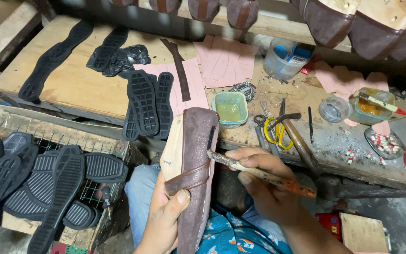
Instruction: The person opens a glue bottle, then uses a brush to apply glue to the edges of a shoe upper mounted on a wooden last. The person repeatedly dips the brush into a container and spreads glue along the shoe's perimeter.
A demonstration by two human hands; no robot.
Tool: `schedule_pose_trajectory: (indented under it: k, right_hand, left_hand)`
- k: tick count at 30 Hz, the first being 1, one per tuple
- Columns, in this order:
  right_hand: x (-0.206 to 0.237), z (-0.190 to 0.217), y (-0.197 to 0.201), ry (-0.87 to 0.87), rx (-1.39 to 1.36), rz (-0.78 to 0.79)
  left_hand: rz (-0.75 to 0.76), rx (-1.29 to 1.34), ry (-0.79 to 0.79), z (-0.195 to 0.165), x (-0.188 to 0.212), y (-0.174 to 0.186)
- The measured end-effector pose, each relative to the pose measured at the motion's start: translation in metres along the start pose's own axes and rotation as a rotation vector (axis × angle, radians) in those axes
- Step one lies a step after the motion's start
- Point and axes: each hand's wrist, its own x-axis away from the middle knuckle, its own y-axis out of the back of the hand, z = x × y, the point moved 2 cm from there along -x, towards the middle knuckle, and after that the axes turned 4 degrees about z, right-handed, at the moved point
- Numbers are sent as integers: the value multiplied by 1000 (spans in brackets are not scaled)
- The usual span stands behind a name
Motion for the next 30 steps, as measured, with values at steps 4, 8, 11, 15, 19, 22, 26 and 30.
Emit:
schedule_pose_trajectory:
  k: [4,8,11,15,19,22,26,30]
  right_hand:
    - [-2,1,-1,-2,9,6]
    - [-10,3,0,-32,75,-6]
    - [-23,0,-1,4,43,-31]
    - [-43,-5,-2,71,-67,-43]
    - [-56,-2,2,77,-67,-75]
    - [-61,3,6,89,-58,-78]
    - [-66,7,7,107,-100,-124]
    - [-65,10,7,97,-138,-136]
  left_hand:
    - [-9,-4,16,-1,-2,1]
    - [19,-12,-22,-3,-12,-1]
    - [75,33,-67,-9,-27,-4]
    - [126,74,-127,-19,-50,-11]
    - [145,63,-191,-29,-65,-18]
    - [137,58,-202,-33,-70,-23]
    - [141,55,-214,-36,-69,-30]
    - [139,47,-215,-36,-67,-32]
